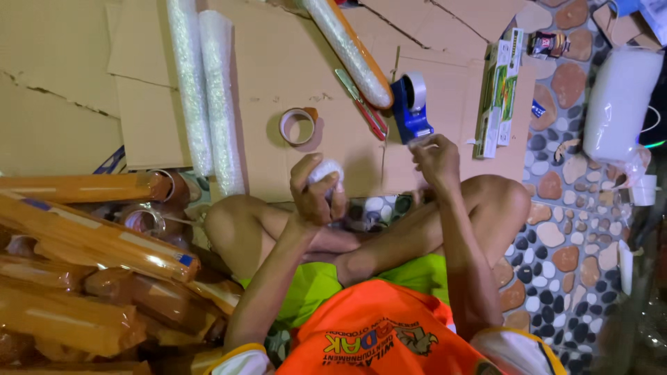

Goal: The person sits on the floor and wraps cricket bats with bubble wrap and brown tape. They roll the bubble wrap around the bat, secure it with tape, and place the finished bat aside to repeat the process with another bat.

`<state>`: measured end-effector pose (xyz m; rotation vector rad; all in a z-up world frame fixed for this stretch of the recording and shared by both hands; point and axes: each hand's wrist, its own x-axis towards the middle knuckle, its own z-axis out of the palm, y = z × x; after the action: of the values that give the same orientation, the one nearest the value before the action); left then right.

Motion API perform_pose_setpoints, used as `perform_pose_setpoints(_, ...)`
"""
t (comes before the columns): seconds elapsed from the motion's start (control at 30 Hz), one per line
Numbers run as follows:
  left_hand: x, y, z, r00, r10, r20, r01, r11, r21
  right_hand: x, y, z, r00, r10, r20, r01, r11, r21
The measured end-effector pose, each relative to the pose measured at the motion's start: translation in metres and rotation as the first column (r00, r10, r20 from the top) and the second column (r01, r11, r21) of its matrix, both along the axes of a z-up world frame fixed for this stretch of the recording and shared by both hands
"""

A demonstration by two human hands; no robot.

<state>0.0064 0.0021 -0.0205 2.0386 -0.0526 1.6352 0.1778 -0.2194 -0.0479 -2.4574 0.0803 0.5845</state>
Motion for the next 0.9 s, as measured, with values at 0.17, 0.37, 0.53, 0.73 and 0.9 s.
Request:
perform_pose_setpoints(0.17,0.0,-0.016,-0.008,0.998,0.057,-0.005,-0.057,0.997,0.048,-0.078,0.07,0.152,0.933,0.355,-0.054,-0.175,0.58,0.796)
perform_pose_setpoints(0.37,-0.002,-0.024,-0.014,0.998,0.004,0.064,-0.01,0.996,0.093,-0.075,0.097,0.157,0.853,0.513,-0.09,-0.401,0.757,0.516)
perform_pose_setpoints(0.53,0.007,-0.022,-0.019,0.985,-0.079,0.154,0.07,0.995,0.065,-0.079,0.086,0.139,0.834,0.55,-0.05,-0.497,0.787,0.365)
perform_pose_setpoints(0.73,-0.015,-0.025,-0.001,0.972,-0.235,-0.008,0.235,0.971,0.034,-0.125,0.097,-0.003,0.913,0.188,0.361,-0.406,0.358,0.841)
perform_pose_setpoints(0.9,-0.015,-0.011,0.005,0.981,-0.194,-0.024,0.195,0.98,0.032,-0.042,0.066,-0.022,0.806,-0.006,0.593,-0.448,0.648,0.616)
